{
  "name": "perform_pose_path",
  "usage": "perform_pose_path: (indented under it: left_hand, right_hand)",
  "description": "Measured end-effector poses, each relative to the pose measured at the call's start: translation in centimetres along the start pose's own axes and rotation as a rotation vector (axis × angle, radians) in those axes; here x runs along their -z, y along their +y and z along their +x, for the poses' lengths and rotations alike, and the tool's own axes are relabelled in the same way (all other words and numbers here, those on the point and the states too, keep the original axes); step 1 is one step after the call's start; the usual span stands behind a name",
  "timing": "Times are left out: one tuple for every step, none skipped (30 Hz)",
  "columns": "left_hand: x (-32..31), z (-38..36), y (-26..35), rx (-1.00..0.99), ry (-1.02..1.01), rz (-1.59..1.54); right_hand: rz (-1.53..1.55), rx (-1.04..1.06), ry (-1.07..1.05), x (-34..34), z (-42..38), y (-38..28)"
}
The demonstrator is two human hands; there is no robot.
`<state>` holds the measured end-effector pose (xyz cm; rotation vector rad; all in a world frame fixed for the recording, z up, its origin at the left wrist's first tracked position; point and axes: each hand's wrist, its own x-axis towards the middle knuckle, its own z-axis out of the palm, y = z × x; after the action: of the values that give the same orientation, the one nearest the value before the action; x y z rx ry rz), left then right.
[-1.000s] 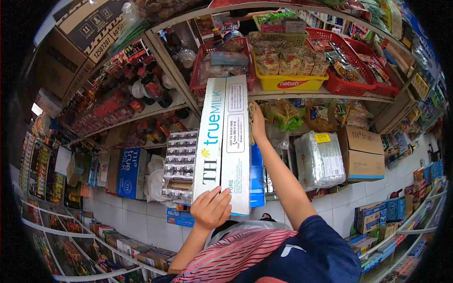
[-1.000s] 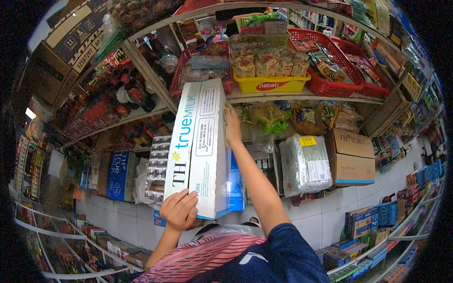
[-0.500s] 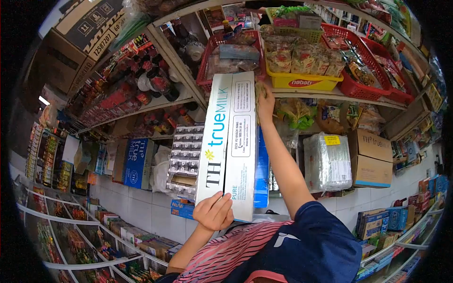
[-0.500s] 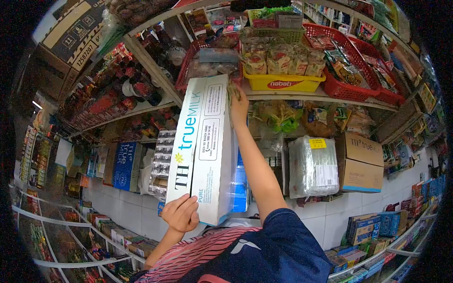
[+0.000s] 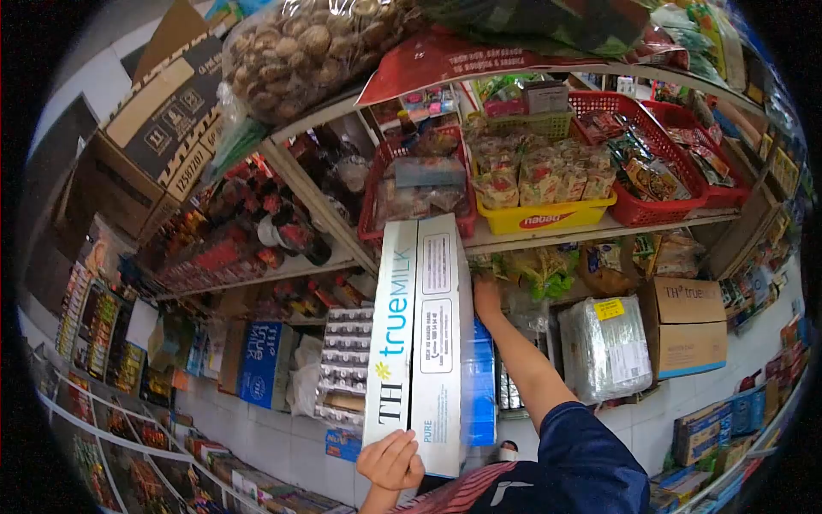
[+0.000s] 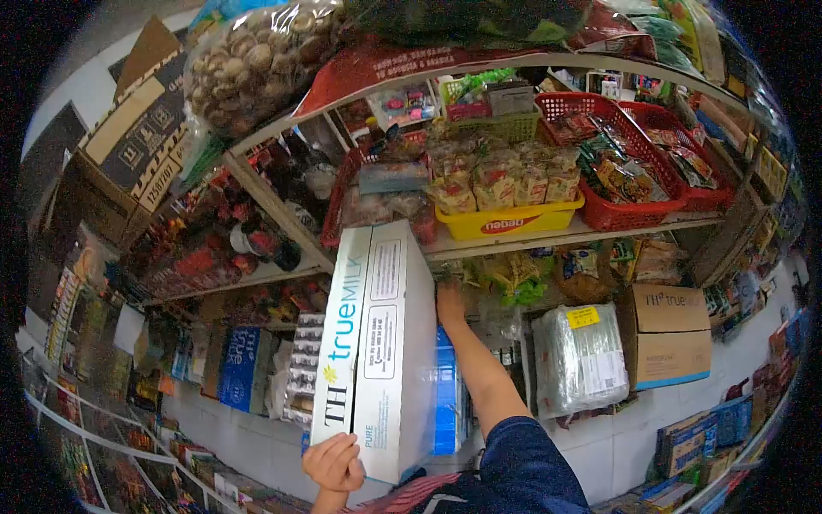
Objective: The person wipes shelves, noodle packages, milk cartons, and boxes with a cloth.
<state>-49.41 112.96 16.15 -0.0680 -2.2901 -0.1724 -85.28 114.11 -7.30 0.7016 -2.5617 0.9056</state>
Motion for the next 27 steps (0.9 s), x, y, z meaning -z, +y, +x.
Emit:
perform_pose_path:
  left_hand:
    - [-0.1, 0.1, -0.2, -0.012, 0.001, -0.001]
    - [-0.1, 0.0, -0.1, 0.013, 0.019, 0.003]
    - [-0.2, -0.1, 0.2, 0.044, 0.04, 0.003]
    - [-0.2, 0.0, 0.2, 0.034, 0.053, 0.001]
    - [-0.2, 0.1, 0.3, 0.044, 0.058, -0.011]
    - [-0.2, 0.1, 0.2, 0.022, 0.065, -0.002]
    - [-0.1, 0.0, 0.0, -0.008, 0.071, 0.004]
    - [-0.2, -0.3, -0.1, 0.0, 0.069, -0.029]
    - [-0.2, -0.4, 0.0, -0.008, 0.073, -0.06]
    - [-0.2, -0.3, -0.1, -0.021, 0.076, -0.034]
    - [-0.1, -0.4, -0.1, -0.039, 0.078, -0.014]
    - [-0.1, -0.5, -0.2, -0.031, 0.065, -0.043]
    - [-0.1, -0.7, -0.4, -0.059, 0.065, -0.095]
    - [0.2, -0.9, -0.6, -0.072, 0.062, -0.125]
    - [0.2, -0.9, -0.8, -0.088, 0.062, -0.162]
    - [0.6, -0.8, -0.8, -0.086, 0.041, -0.213]
    - [0.6, -0.9, -0.9, -0.091, 0.037, -0.269]
    - [0.7, -1.0, -0.9, -0.109, 0.04, -0.314]
    - [0.8, -0.9, -1.0, -0.12, 0.048, -0.347]
    - [0.8, -0.9, -1.1, -0.138, 0.05, -0.38]
    - [0.8, -0.9, -1.1, -0.119, 0.047, -0.416]
    - [0.9, -1.0, -1.3, -0.1, 0.042, -0.445]
    - [1.1, -1.1, -1.5, -0.107, 0.042, -0.455]
    - [1.1, -1.0, -1.5, -0.109, 0.048, -0.477]
    - [1.2, -1.0, -1.5, -0.105, 0.055, -0.498]
    - [1.4, -1.0, -1.7, -0.104, 0.055, -0.516]
    - [1.6, -0.9, -1.7, -0.101, 0.056, -0.519]
  right_hand:
    - [-0.052, -0.059, -0.095, 0.2, 0.1, 0.1]
    - [-0.055, -0.065, -0.101, 0.2, -0.3, 0.1]
    - [-0.038, -0.079, -0.076, 0.5, -0.4, 0.0]
    - [-0.024, -0.09, -0.05, 0.9, -0.8, -0.2]
    - [-0.04, -0.088, -0.054, 1.7, -1.7, -0.2]
    - [0.052, -0.111, -0.144, 3.5, -2.8, -1.0]
    - [0.145, -0.142, -0.226, 4.7, -3.9, -1.7]
    - [0.16, -0.076, -0.109, 4.5, -6.0, -1.6]
    - [0.193, -0.188, -0.238, 6.5, -7.5, -3.0]
    - [0.24, -0.113, -0.204, 6.6, -9.4, -2.8]
    - [0.276, -0.16, -0.246, 6.6, -11.4, -2.8]
    - [0.314, -0.128, -0.216, 9.0, -13.3, -4.2]
    - [0.335, -0.1, -0.235, 10.3, -15.3, -4.9]
    - [0.358, -0.091, -0.234, 11.4, -17.3, -5.7]
    - [0.243, -0.119, -0.357, 11.4, -19.4, -5.6]
    - [0.236, 0.056, -0.158, 10.4, -21.9, -5.2]
    - [0.228, 0.1, -0.225, 13.1, -23.2, -6.2]
    - [0.208, 0.096, -0.218, 13.5, -24.8, -6.4]
    - [0.192, 0.105, -0.215, 13.5, -26.4, -6.9]
    - [0.168, 0.083, -0.197, 13.7, -27.7, -6.9]
    - [0.172, 0.126, -0.287, 13.9, -29.1, -6.5]
    - [0.183, 0.171, -0.378, 14.6, -29.9, -6.8]
    - [0.177, 0.163, -0.372, 15.6, -30.5, -6.6]
    - [0.186, 0.052, -0.54, 19.0, -29.3, -7.3]
    - [0.194, -0.06, -0.71, 21.9, -27.9, -7.9]
    - [0.223, -0.178, -0.578, 23.4, -26.7, -8.5]
    - [0.253, -0.295, -0.442, 24.8, -25.4, -9.2]
